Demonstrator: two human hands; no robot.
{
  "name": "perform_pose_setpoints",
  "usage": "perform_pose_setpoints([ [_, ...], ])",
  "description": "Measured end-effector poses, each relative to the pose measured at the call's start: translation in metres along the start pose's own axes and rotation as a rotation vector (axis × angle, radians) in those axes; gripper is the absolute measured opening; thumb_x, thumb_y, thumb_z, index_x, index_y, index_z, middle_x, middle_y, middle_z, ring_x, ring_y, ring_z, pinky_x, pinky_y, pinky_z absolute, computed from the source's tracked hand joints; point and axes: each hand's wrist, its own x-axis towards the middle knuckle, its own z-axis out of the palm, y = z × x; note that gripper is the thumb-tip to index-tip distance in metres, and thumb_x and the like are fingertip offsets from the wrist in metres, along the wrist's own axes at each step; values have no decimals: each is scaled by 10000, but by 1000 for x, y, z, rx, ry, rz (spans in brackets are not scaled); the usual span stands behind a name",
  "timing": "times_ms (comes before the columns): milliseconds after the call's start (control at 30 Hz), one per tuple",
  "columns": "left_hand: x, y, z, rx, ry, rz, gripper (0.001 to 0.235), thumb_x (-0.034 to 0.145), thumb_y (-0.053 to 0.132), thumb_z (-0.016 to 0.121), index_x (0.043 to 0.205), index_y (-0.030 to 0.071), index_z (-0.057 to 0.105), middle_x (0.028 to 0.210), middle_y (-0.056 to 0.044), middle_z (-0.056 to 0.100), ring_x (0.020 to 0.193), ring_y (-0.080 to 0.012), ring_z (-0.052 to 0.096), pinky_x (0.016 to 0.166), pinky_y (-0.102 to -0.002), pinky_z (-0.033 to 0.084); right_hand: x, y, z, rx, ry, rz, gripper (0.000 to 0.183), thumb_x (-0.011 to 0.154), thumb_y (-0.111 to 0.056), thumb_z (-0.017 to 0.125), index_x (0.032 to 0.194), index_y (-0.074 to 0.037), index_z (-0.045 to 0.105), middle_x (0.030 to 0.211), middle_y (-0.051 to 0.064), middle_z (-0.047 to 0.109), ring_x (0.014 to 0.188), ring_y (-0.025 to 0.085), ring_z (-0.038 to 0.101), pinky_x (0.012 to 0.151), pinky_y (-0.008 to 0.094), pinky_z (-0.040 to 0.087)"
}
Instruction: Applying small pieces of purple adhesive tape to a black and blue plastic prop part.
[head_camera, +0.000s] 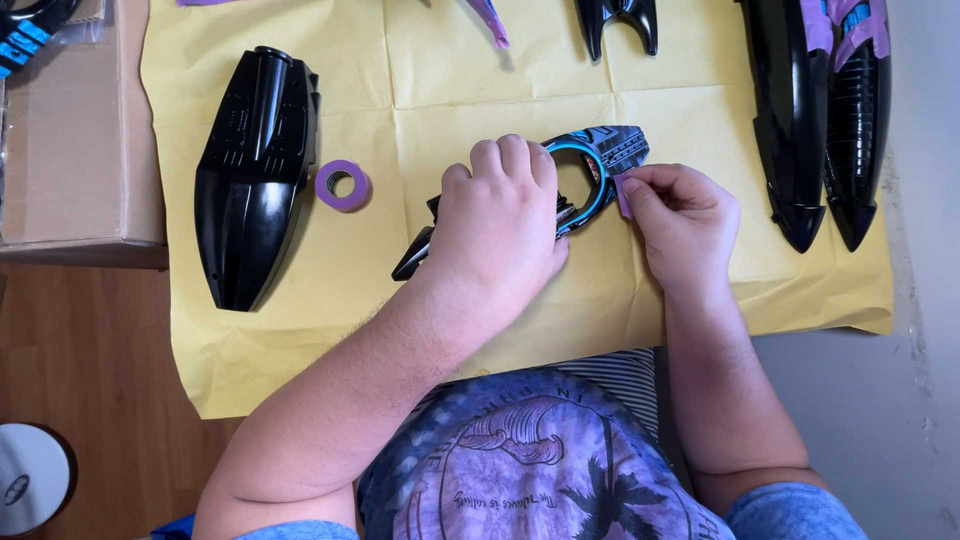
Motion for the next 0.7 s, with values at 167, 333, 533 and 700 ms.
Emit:
perform_pose_setpoints([
  [167,1,-1,-2,9,-29,18,857,643,635,850,1168,-4,628,948,-95,537,896,-203,559,644,-340,518,-3,2,-2,-50,-1,-65,142,944,83,722,995,-37,778,793,67,671,743,72,611,688,235,522],
  [333,1,2,2,11,-22,15,839,648,603,858,1175,-10,632,963,-126,557,900,-215,568,654,-345,531,-5,4,-2,-106,30,-213,140,919,146,713,946,18,764,770,118,666,712,134,632,644,269,526],
  [533,1,10,5,30,65,-24,559,753,391,762,1128,-13,664,934,-121,553,843,-204,529,611,-335,497,-7,9,-4,-166,47,-291,161,892,160,725,939,15,778,769,113,663,709,131,588,627,274,514],
  [700,2,16,5,94,118,-56,461,730,303,727,1078,4,676,912,-105,548,819,-209,515,590,-322,446,-8,6,-3,-179,53,-362,161,881,184,723,932,37,767,761,148,656,715,177,612,640,314,532],
])
